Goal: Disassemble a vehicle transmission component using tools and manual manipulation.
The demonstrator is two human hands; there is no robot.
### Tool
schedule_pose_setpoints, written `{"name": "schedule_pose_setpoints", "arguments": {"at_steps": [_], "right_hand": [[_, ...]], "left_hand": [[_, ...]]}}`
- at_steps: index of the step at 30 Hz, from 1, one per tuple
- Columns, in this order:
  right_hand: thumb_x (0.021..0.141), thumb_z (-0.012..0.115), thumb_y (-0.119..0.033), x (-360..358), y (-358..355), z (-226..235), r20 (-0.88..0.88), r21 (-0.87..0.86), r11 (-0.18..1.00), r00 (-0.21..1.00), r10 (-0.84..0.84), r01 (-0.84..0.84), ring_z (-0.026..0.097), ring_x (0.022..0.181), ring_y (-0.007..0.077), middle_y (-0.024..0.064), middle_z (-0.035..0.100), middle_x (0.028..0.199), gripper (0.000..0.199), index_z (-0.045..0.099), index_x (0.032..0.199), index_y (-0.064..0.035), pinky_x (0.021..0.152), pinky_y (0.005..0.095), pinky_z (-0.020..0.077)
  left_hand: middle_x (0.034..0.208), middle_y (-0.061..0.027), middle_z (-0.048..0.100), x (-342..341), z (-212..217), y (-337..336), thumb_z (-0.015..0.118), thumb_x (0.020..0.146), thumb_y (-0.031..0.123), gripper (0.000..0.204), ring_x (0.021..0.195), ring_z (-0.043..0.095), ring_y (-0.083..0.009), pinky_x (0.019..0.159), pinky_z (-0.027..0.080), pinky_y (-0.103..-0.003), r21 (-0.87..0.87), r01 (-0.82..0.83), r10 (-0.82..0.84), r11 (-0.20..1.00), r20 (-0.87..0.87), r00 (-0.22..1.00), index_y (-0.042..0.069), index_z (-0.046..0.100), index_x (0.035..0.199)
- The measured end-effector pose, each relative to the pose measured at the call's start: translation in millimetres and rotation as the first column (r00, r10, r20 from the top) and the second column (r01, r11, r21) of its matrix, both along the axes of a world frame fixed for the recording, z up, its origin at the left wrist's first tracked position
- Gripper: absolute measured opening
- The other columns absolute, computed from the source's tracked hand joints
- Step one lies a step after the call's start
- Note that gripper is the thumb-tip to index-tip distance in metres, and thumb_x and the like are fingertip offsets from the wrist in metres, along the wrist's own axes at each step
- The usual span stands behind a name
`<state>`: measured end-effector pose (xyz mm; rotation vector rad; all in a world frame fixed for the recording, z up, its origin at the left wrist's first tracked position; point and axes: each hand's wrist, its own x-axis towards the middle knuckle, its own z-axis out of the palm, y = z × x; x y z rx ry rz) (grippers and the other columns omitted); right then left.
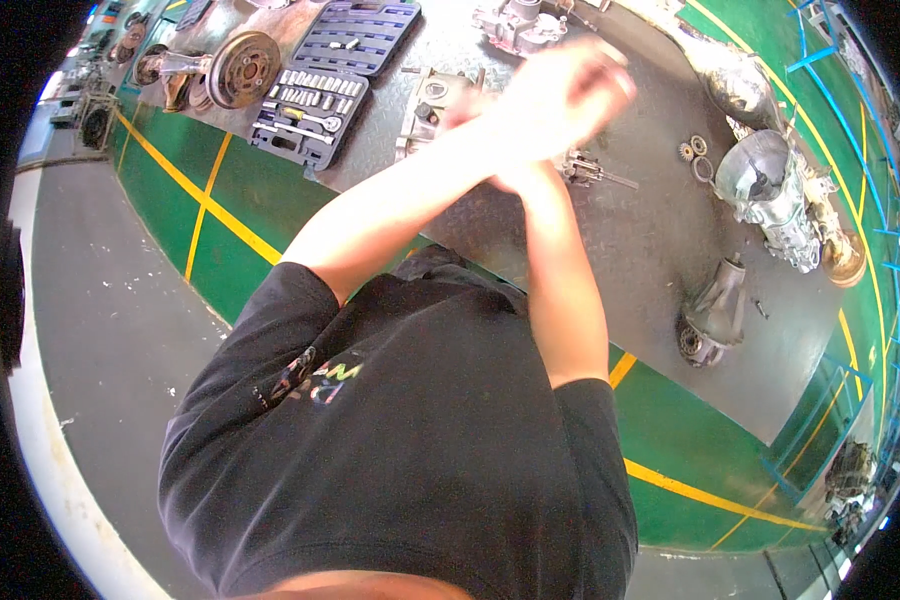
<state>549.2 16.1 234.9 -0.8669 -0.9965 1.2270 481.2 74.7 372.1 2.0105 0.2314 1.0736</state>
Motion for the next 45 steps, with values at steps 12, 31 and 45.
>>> {"name": "schedule_pose_setpoints", "arguments": {"at_steps": [12,31,45], "right_hand": [[0.074,0.082,-0.023,1.1,-36.4,80.1,0.331,-0.27,0.952,0.915,0.232,-0.144,0.068,0.087,0.0171,0.0145,0.071,0.1,0.037,0.064,0.099,-0.0009,0.079,0.034,0.0557],[0.078,0.077,-0.019,7.4,-23.0,29.9,0.718,-0.166,0.906,0.582,0.381,-0.388,0.064,0.091,0.0176,0.0058,0.07,0.099,0.044,0.065,0.116,-0.0009,0.081,0.0348,0.0508],[0.09,0.06,-0.01,-1.0,-15.6,59.3,-0.154,0.017,0.879,0.87,-0.468,0.476,0.061,0.068,0.0109,0.0006,0.062,0.075,0.008,0.061,0.091,-0.0013,0.064,0.0293,0.0512]], "left_hand": [[0.06,-0.0112,0.049,-15.8,2.8,11.4,0.06,0.091,0.038,0.04,0.058,0.047,-0.0225,0.059,0.042,-0.04,-0.343,0.167,-0.294,0.925,-0.362,0.885,0.002,0.055,0.074],[0.057,-0.0079,0.054,-20.8,17.6,24.3,0.061,0.092,0.036,0.036,0.059,0.056,-0.0171,0.057,0.046,-0.033,-0.347,-0.007,-0.113,0.938,-0.326,0.939,0.005,0.062,0.075],[0.069,0.0005,0.059,-32.8,9.3,26.6,0.065,0.095,0.026,0.025,0.068,0.055,-0.0072,0.062,0.046,-0.027,-0.585,0.469,-0.614,0.662,-0.065,0.786,0.004,0.065,0.083]]}}
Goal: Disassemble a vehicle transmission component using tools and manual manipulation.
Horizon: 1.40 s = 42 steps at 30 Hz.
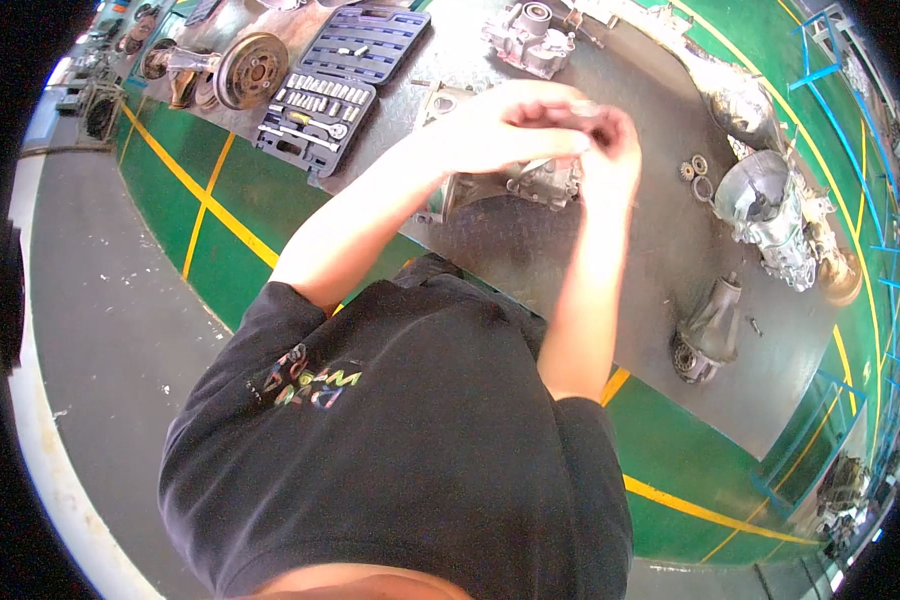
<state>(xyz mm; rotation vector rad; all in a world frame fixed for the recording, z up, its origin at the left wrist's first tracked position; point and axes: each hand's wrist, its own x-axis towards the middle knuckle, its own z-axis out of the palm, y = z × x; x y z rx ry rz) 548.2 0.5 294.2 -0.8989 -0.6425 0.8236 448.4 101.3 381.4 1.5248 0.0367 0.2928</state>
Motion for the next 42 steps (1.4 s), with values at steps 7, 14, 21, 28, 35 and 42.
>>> {"name": "schedule_pose_setpoints", "arguments": {"at_steps": [7,14,21,28,35,42], "right_hand": [[0.09,0.067,-0.026,-9.2,-18.0,-38.9,0.664,-0.347,0.609,0.272,0.696,-0.713,0.063,0.106,0.0253,0.0164,0.066,0.115,0.037,0.058,0.118,-0.0031,0.102,0.0387,0.0457],[0.093,0.062,-0.037,16.7,-78.6,-173.9,0.01,-0.584,0.812,1.0,-0.001,0.007,0.066,0.082,0.0166,0.0094,0.07,0.091,0.04,0.062,0.111,-0.0018,0.072,0.0325,0.0513],[0.09,0.066,-0.034,-66.0,-6.2,-237.6,0.647,-0.698,0.564,0.726,0.232,0.441,0.071,0.065,0.0258,0.0159,0.068,0.066,0.041,0.064,0.093,0.0073,0.067,0.0367,0.0531],[0.092,0.067,-0.017,-81.8,3.4,-208.3,0.484,-0.612,0.654,0.865,-0.134,0.444,0.071,0.061,0.0212,0.0152,0.07,0.071,0.025,0.062,0.095,0.0072,0.061,0.0324,0.0524],[0.097,0.06,-0.02,-83.5,-2.5,-204.1,0.55,-0.556,0.642,0.813,-0.192,0.528,0.071,0.062,0.0217,0.0137,0.069,0.069,0.025,0.062,0.092,0.0051,0.059,0.0339,0.0529],[0.098,0.058,-0.013,-67.7,-28.0,-220.8,0.523,-0.556,0.713,0.846,-0.099,0.427,0.073,0.07,0.0218,0.0173,0.071,0.082,0.024,0.062,0.103,0.0107,0.064,0.0322,0.0549]], "left_hand": [[0.061,-0.0011,0.051,-10.1,2.2,-11.8,0.06,0.096,0.037,0.036,0.062,0.051,-0.0109,0.06,0.043,-0.03,0.282,-0.269,0.343,0.921,-0.262,0.902,0.005,0.062,0.079],[0.052,0.0002,0.034,-138.9,73.1,12.7,0.043,0.103,0.042,0.047,0.047,0.031,-0.0139,0.044,0.026,-0.031,0.017,-0.762,0.739,0.647,0.232,0.633,0.014,0.038,0.065],[0.051,0.0025,0.028,-262.1,123.9,10.6,0.041,0.105,0.044,0.05,0.045,0.022,-0.0111,0.042,0.02,-0.028,-0.352,-0.404,0.535,0.844,0.503,0.679,0.014,0.033,0.066],[0.05,0.0016,0.026,-308.6,94.4,-5.0,0.044,0.104,0.044,0.053,0.044,0.022,-0.0117,0.041,0.017,-0.029,-0.234,-0.734,0.756,0.638,0.375,0.537,0.012,0.032,0.064],[0.049,0.002,0.027,-294.8,96.2,3.0,0.042,0.105,0.042,0.051,0.042,0.021,-0.0105,0.04,0.018,-0.028,-0.327,-0.563,0.651,0.759,0.412,0.638,0.012,0.032,0.065],[0.048,0.002,0.028,-282.0,94.4,10.7,0.041,0.106,0.042,0.052,0.041,0.021,-0.0104,0.039,0.018,-0.028,-0.326,-0.513,0.608,0.794,0.421,0.673,0.012,0.033,0.064]]}}
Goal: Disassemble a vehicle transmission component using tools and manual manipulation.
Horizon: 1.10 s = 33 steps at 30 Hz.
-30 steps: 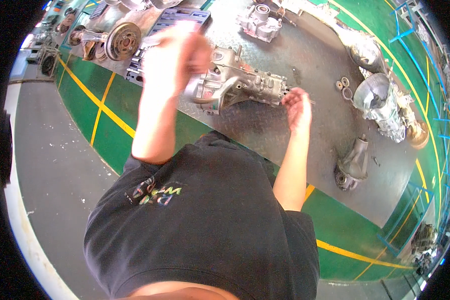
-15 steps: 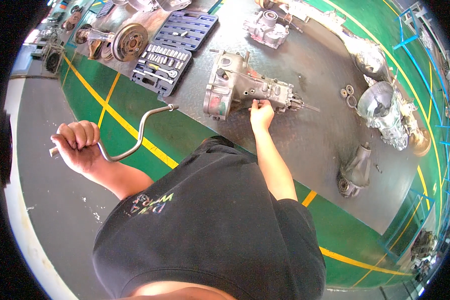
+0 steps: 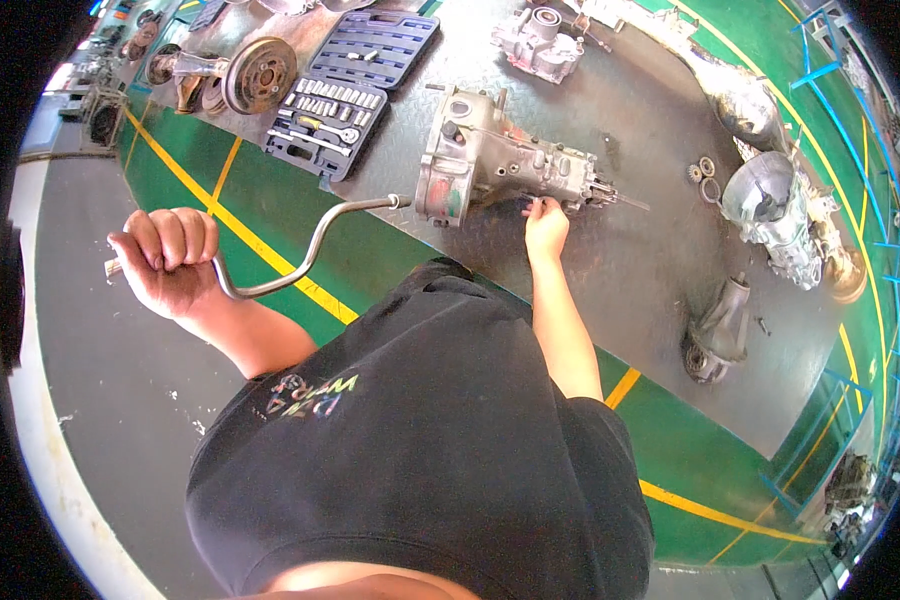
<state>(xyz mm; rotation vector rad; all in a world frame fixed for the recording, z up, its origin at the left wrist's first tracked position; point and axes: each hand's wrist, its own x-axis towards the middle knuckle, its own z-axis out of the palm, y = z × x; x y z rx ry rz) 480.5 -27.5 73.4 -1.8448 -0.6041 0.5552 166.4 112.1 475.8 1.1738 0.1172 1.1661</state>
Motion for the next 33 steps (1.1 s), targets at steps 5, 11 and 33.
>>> {"name": "schedule_pose_setpoints", "arguments": {"at_steps": [5,11,33], "right_hand": [[0.092,0.067,-0.017,1.8,8.8,9.9,0.304,-0.15,0.983,0.942,0.144,-0.102,0.073,0.07,0.0212,0.0166,0.07,0.071,0.023,0.067,0.092,0.0067,0.063,0.0332,0.0541],[0.091,0.06,-0.044,-7.5,12.5,7.7,0.413,-0.526,0.846,0.842,0.348,-0.092,0.07,0.074,0.0342,0.0173,0.07,0.074,0.045,0.071,0.081,-0.0015,0.071,0.0452,0.0536],[0.097,0.057,-0.012,33.2,-43.1,191.2,-0.088,0.839,0.527,0.922,0.377,-0.135,0.044,0.058,0.0124,0.0039,0.05,0.067,0.024,0.053,0.076,-0.0017,0.054,0.0278,0.0354]], "left_hand": [[0.047,0.0017,0.028,7.2,-3.6,1.7,0.042,0.105,0.041,0.053,0.041,0.021,-0.0107,0.04,0.017,-0.028,-0.015,0.001,-0.002,1.0,-0.043,0.999,0.012,0.033,0.062],[0.047,0.0014,0.028,14.4,-5.8,-0.3,0.043,0.104,0.042,0.054,0.041,0.021,-0.0103,0.039,0.018,-0.028,0.041,-0.025,0.029,0.999,-0.107,0.994,0.01,0.033,0.062],[0.055,0.004,0.044,333.5,-75.3,-66.3,0.055,0.099,0.041,0.045,0.053,0.041,-0.0082,0.05,0.035,-0.029,0.277,0.238,-0.037,0.931,-0.576,0.816,0.009,0.053,0.068]]}}
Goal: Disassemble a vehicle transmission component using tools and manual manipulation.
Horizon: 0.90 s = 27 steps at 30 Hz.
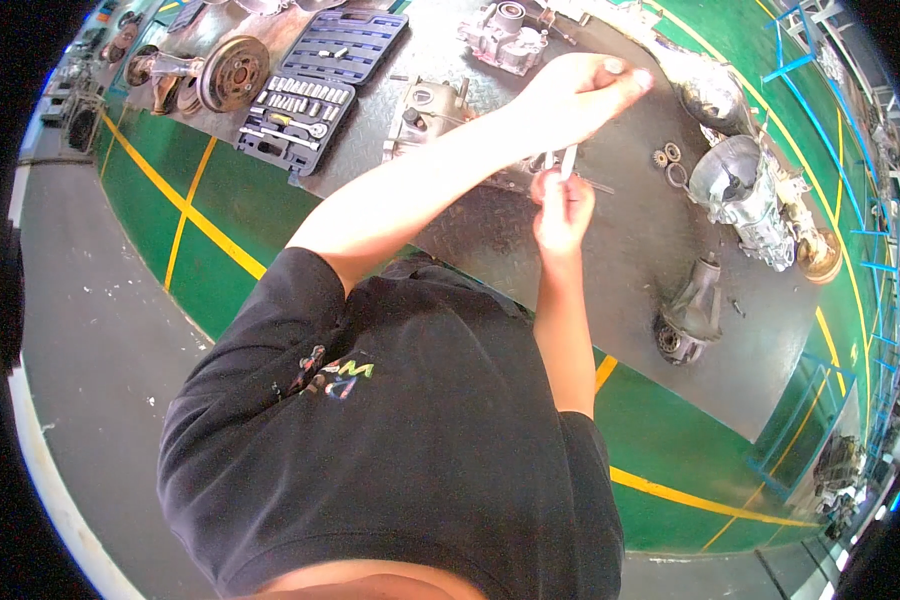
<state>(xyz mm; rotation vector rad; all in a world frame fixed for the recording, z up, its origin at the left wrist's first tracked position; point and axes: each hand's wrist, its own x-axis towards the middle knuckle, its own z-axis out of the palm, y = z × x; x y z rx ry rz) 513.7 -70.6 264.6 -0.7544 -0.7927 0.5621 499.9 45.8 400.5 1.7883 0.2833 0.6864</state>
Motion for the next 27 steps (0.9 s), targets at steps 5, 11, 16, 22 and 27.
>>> {"name": "schedule_pose_setpoints", "arguments": {"at_steps": [5,11,16,22,27], "right_hand": [[0.101,0.053,-0.021,21.7,-9.1,-14.1,-0.036,-0.023,0.999,0.999,0.031,-0.032,0.037,0.053,0.0114,0.0021,0.042,0.06,0.038,0.045,0.069,-0.0022,0.05,0.0291,0.0294],[0.102,0.051,-0.02,10.1,-8.8,-32.8,-0.08,-0.027,1.0,0.997,-0.003,0.001,0.037,0.052,0.0123,0.0028,0.041,0.059,0.04,0.043,0.067,-0.0028,0.05,0.0302,0.0311],[0.101,0.052,-0.017,17.2,-15.6,-61.7,-0.059,-0.097,0.994,0.997,-0.053,0.047,0.036,0.052,0.0127,0.0024,0.04,0.058,0.04,0.041,0.064,-0.0036,0.05,0.0309,0.0309],[0.098,0.055,-0.015,34.4,-22.6,-47.2,0.02,-0.169,0.974,0.987,0.157,-0.152,0.039,0.056,0.0103,0.0013,0.046,0.062,0.034,0.044,0.067,-0.0051,0.052,0.0273,0.0306],[0.091,0.063,0.001,19.1,-4.9,-59.3,-0.035,-0.476,0.816,0.92,-0.39,0.328,0.049,0.066,0.0049,-0.003,0.054,0.072,0.008,0.058,0.085,-0.001,0.059,0.0213,0.0421]], "left_hand": [[0.055,0.0053,0.042,6.4,1.4,11.6,0.055,0.099,0.046,0.048,0.054,0.041,-0.0059,0.049,0.035,-0.026,-0.022,0.186,-0.187,0.982,-0.08,0.979,0.01,0.05,0.067],[0.059,0.0027,0.045,1.3,-25.6,16.5,0.057,0.097,0.049,0.051,0.056,0.042,-0.0077,0.053,0.037,-0.027,-0.105,0.237,-0.252,0.966,-0.156,0.955,0.008,0.051,0.067],[0.061,-0.0004,0.043,1.4,-44.8,18.1,0.058,0.094,0.052,0.054,0.061,0.04,-0.0123,0.057,0.038,-0.032,-0.153,0.281,-0.304,0.947,-0.154,0.94,0.007,0.05,0.067],[0.062,0.0082,0.042,-17.0,-57.7,17.6,0.058,0.1,0.03,0.036,0.055,0.035,-0.0033,0.05,0.031,-0.024,-0.315,0.429,-0.449,0.847,0.01,0.894,0.01,0.052,0.071],[0.064,0.008,0.043,-16.3,-55.4,20.7,0.06,0.1,0.029,0.033,0.057,0.035,-0.0021,0.05,0.03,-0.023,-0.412,0.355,-0.436,0.839,-0.119,0.892,0.011,0.053,0.073]]}}
